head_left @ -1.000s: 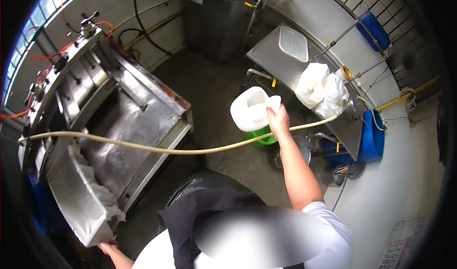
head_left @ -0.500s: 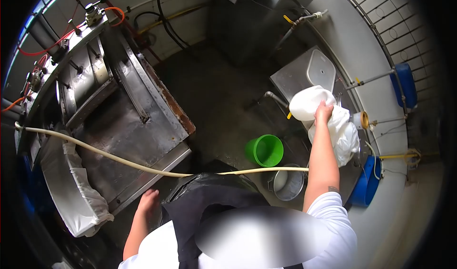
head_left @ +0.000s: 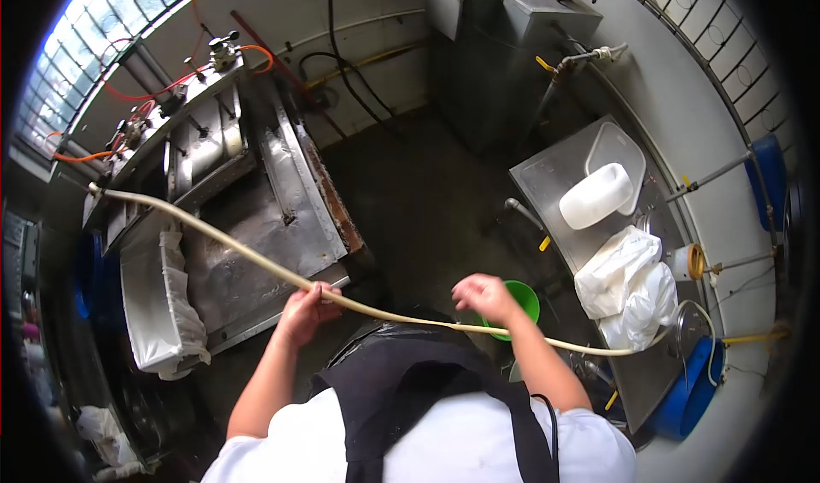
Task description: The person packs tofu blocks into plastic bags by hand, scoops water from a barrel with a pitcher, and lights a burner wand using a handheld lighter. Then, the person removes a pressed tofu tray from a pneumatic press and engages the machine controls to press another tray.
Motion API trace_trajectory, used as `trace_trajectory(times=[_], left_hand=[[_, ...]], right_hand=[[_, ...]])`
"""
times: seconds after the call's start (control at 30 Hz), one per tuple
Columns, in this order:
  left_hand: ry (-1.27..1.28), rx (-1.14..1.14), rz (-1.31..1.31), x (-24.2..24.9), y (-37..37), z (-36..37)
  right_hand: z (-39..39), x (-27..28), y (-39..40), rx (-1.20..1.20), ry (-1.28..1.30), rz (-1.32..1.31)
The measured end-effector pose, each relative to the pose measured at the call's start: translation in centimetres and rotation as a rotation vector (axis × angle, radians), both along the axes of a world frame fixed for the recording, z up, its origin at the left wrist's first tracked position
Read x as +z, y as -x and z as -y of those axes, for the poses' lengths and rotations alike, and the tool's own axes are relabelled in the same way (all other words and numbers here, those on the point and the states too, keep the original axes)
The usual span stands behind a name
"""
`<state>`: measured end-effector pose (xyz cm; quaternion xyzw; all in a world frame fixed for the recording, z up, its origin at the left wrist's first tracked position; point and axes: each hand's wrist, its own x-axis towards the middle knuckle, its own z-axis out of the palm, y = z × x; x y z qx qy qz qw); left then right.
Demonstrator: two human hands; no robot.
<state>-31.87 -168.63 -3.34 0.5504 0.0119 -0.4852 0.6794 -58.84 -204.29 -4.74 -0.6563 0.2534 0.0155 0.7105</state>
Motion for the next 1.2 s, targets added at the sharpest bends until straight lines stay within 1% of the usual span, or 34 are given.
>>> trace_trajectory(times=[0.03,0.1,0.17,0.2,0.27,0.3,0.37,0.4,0.47,0.5,0.57,0.63,0.67,0.7,0.73,0.77,0.83,0.87,0.9,0.93,0.97,1.0,1.03,1.1,1.13,1.17,1.2], left_hand=[[0.022,-0.021,0.09,3.3,0.1,1.4],[0.154,-0.078,0.206,9.0,-0.2,3.9],[0.314,-0.114,0.294,14.3,-0.2,6.9],[0.328,-0.106,0.359,16.9,0.4,8.5],[0.369,-0.111,0.461,21.6,1.9,11.6],[0.395,-0.122,0.5,23.6,2.7,12.9],[0.431,-0.171,0.601,27.1,4.4,14.9],[0.489,-0.196,0.613,28.6,5.3,15.8],[0.589,-0.279,0.638,31.1,6.6,16.9],[0.63,-0.34,0.654,31.9,7.0,17.2],[0.608,-0.357,0.972,32.5,7.6,17.5],[0.318,-0.235,1.41,34.1,8.0,16.4],[0.347,-0.086,1.598,33.6,7.3,16.0],[0.348,-0.082,1.602,33.4,5.8,15.8],[0.357,0.29,1.987,33.4,3.6,15.5],[0.352,0.71,2.329,33.7,1.5,15.1],[0.118,1.187,2.576,35.3,-3.3,13.8],[0.12,1.194,2.566,36.4,-5.6,13.2],[-0.107,1.145,2.72,37.6,-7.8,12.5],[-0.348,1.073,2.86,38.0,-9.8,11.6],[-0.342,1.071,2.854,37.8,-11.7,10.7],[-0.425,0.899,2.78,37.5,-13.6,9.7],[-0.495,0.732,2.697,37.1,-15.2,9.1],[-0.391,0.644,2.729,38.5,-16.6,8.2],[-0.37,0.702,2.802,38.6,-18.3,7.8],[-0.376,0.674,2.61,39.8,-17.0,7.7],[-0.249,0.739,2.919,40.5,-20.8,7.1]], right_hand=[[-2.2,3.6,-0.2,0.144,-0.023,-0.015],[-4.8,8.0,-0.2,0.342,-0.043,0.1],[-5.7,9.9,-0.4,0.522,-0.039,0.111],[-6.0,11.0,-0.6,0.536,-0.031,0.12],[-6.4,13.0,-1.0,0.466,0.297,0.352],[-6.0,12.0,-1.4,0.47,0.503,0.253],[-6.6,12.4,-1.8,0.125,0.351,0.474],[-6.6,13.2,-2.3,0.159,0.349,0.482],[-5.3,16.6,-3.4,-0.127,0.492,0.792],[-4.7,18.3,-3.8,-0.281,0.553,0.945],[-3.2,21.2,-4.1,-0.5,0.686,1.08],[-2.2,25.6,-4.3,-0.723,0.756,1.201],[-0.8,26.8,-3.8,-0.718,0.886,1.252],[0.6,27.8,-3.2,-0.716,1.018,1.301],[0.9,29.1,-3.2,-0.77,0.982,1.373],[1.2,30.4,-3.2,-0.823,0.947,1.442],[2.1,33.3,-2.9,-0.865,1.015,1.422],[2.7,34.7,-2.8,-0.906,1.073,1.401],[4.0,35.8,-2.5,-0.9,1.081,1.398],[5.7,36.8,-2.1,-0.825,1.111,1.398],[6.8,37.8,-1.9,-0.751,1.14,1.396],[7.2,39.0,-2.5,-0.663,1.109,1.459],[8.4,39.6,-2.4,-0.67,1.119,1.451],[11.6,40.8,-2.0,-0.652,1.192,1.426],[12.1,41.8,-1.5,-0.573,1.317,1.359],[10.7,42.7,-2.7,-0.57,1.324,1.336],[8.3,43.5,-4.6,-0.685,1.391,1.356]])
